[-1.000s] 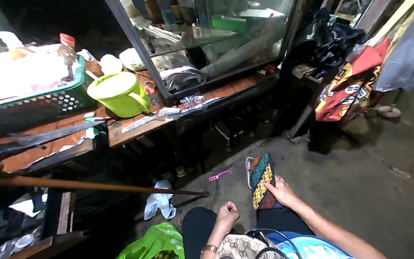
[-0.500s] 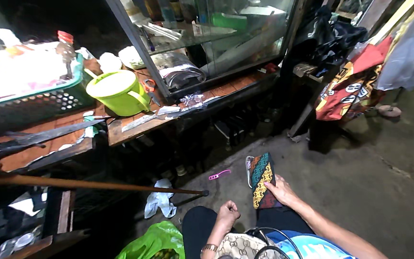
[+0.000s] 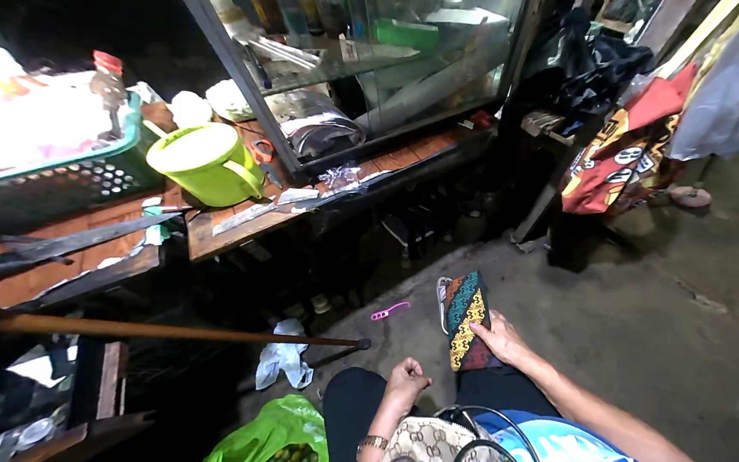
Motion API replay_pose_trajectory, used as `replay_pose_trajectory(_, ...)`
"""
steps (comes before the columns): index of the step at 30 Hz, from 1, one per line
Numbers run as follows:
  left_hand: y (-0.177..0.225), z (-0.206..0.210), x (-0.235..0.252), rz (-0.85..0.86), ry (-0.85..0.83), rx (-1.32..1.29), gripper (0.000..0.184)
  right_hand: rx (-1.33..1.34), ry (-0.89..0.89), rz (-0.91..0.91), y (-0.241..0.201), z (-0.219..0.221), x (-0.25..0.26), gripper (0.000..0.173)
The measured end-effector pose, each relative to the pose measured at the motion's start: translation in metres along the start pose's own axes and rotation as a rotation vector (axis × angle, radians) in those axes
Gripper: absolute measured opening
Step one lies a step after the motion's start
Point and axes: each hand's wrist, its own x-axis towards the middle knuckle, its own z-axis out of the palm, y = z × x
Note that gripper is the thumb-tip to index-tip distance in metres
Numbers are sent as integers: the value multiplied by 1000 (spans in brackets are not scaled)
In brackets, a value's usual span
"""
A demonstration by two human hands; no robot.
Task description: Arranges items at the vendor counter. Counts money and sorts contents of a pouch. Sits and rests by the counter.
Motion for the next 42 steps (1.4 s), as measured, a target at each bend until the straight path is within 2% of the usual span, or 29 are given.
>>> replay_pose_trajectory(11, 0, 1, 1, -9, 16, -23, 25, -22, -10, -38, 1, 1, -2, 73)
replay_pose_trajectory(18, 4, 7, -2, -2, 18, -250, 17, -9, -7, -15, 1, -1, 1, 76)
replay_pose_trajectory(33, 8, 4, -8, -10, 20, -182, 18, 27, 23, -31, 0, 0, -2, 73)
replay_pose_trajectory(35, 9, 4, -8, -14, 35, -292, 16, 26, 20, -26, 1, 0, -1, 72)
replay_pose_trajectory(39, 13, -6, -8, -7, 57, -746, 4, 16, 9, -16, 0, -2, 0, 72)
replay_pose_trajectory(42, 10, -14, -4, 70, 96, -1003, 10, 7, 14, -18, 1, -1, 1, 74)
